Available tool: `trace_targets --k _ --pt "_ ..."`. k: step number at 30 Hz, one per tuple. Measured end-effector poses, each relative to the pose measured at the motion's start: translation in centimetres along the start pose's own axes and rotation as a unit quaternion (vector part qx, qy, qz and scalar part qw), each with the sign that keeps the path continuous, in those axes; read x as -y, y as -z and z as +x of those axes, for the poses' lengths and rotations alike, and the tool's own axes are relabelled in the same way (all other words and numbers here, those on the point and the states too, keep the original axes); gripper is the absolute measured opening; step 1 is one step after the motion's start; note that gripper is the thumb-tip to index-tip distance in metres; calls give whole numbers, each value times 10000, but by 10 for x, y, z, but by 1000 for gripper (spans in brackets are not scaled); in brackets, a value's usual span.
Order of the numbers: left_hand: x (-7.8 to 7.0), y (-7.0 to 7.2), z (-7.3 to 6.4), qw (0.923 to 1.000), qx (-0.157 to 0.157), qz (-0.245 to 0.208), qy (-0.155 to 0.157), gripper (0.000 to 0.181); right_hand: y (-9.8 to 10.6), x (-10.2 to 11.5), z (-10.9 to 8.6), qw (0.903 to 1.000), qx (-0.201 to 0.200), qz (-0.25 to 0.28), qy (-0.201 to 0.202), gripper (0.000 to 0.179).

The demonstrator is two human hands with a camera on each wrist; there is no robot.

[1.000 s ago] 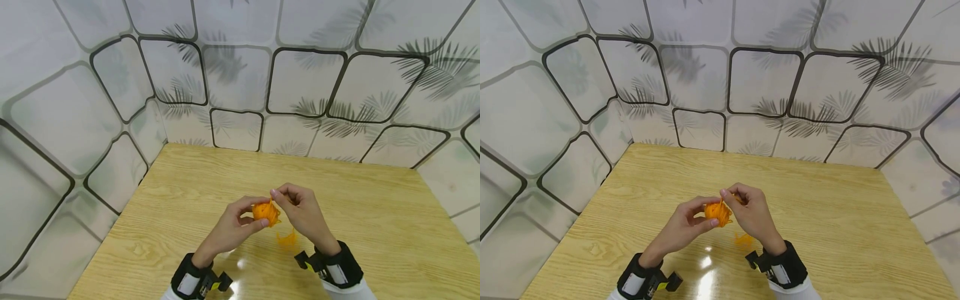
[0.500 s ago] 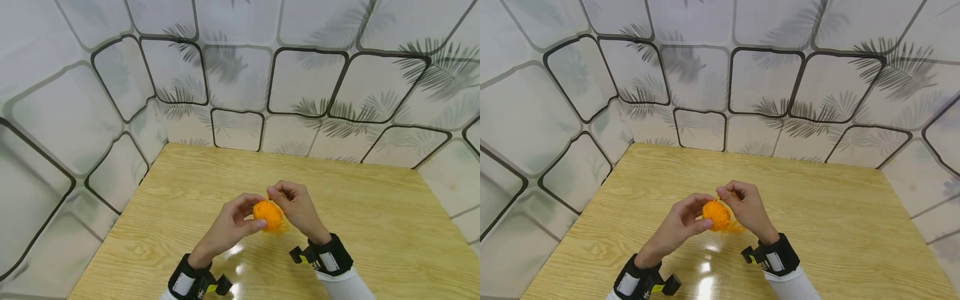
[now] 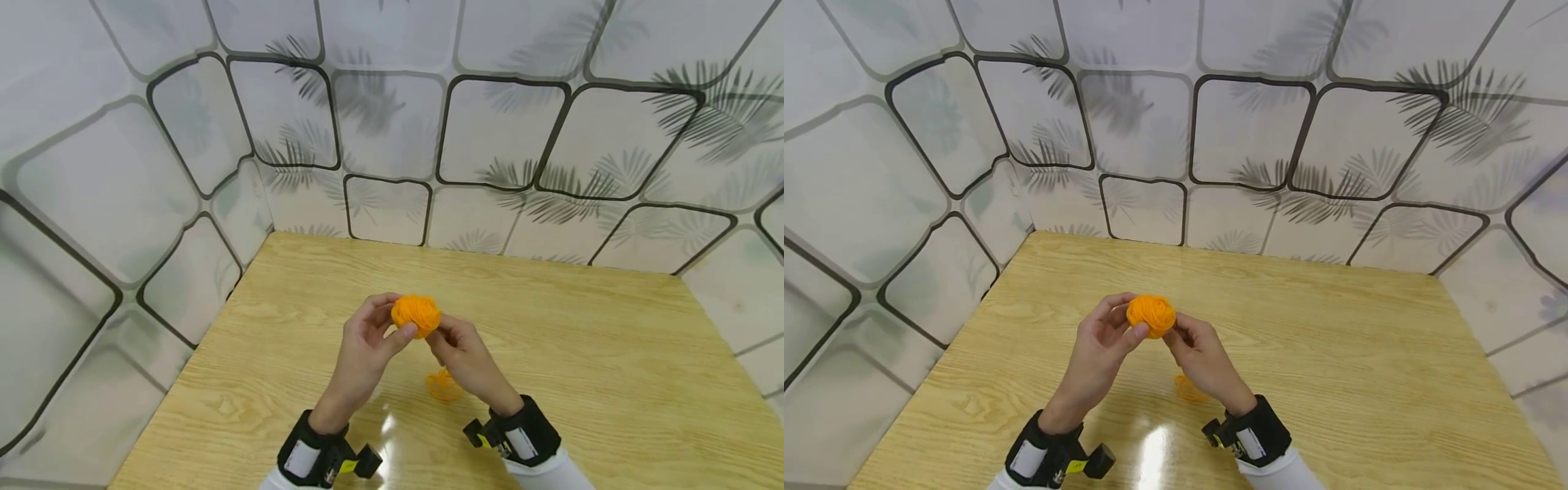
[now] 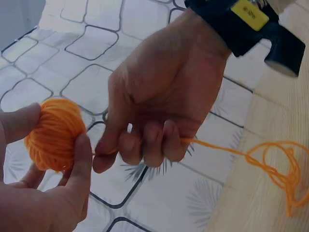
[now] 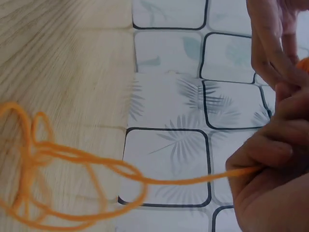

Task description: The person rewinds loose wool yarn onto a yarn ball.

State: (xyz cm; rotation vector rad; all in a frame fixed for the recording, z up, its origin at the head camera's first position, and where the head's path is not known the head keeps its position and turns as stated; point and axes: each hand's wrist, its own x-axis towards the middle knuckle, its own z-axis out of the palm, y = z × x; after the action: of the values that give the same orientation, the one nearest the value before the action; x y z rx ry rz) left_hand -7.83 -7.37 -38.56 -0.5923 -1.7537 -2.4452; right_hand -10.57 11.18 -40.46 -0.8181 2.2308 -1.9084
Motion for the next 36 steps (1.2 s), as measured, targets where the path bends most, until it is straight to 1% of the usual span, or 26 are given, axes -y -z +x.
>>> trace_targets --k 4,7,10,13,15,17,20,23,25,29,31,36 --pt "1 -2 3 9993 -308 112 -205 46 -6 1 -4 9996 117 5 -240 28" --pt "4 -3 5 9974 -483 405 -334 41 -10 3 -8 9992 206 -75 -327 31" --pt "6 -3 6 9938 -612 809 -456 38 -13 5 -12 9985 253 -400 -268 27" --pt "7 -2 6 9910 -640 1050 -527 37 -14 9 -17 9960 228 -855 -131 23" --pt "8 -1 6 9907 -621 1088 -538 37 -14 13 -20 9939 144 -1088 -73 21" --pt "9 0 6 9904 -577 1128 -558 37 -14 17 -23 9930 51 -1176 -79 20" --pt "10 3 6 9896 -475 1212 -612 37 -11 24 -26 9945 -98 -1038 -123 21" --pt "11 4 5 9881 -388 1343 -635 37 -6 31 -28 9960 -201 -875 -26 26" --pt "11 5 5 9883 -336 1372 -580 36 -2 35 -29 9964 -252 -795 156 28" --pt "11 4 3 9900 -234 1328 -404 36 7 40 -30 9954 -256 -754 540 23" --pt "10 3 2 9909 -154 1296 -332 36 11 41 -29 9944 -238 -783 662 21" --pt "8 2 0 9917 95 1273 -157 37 18 46 -26 9938 -239 -951 515 18"
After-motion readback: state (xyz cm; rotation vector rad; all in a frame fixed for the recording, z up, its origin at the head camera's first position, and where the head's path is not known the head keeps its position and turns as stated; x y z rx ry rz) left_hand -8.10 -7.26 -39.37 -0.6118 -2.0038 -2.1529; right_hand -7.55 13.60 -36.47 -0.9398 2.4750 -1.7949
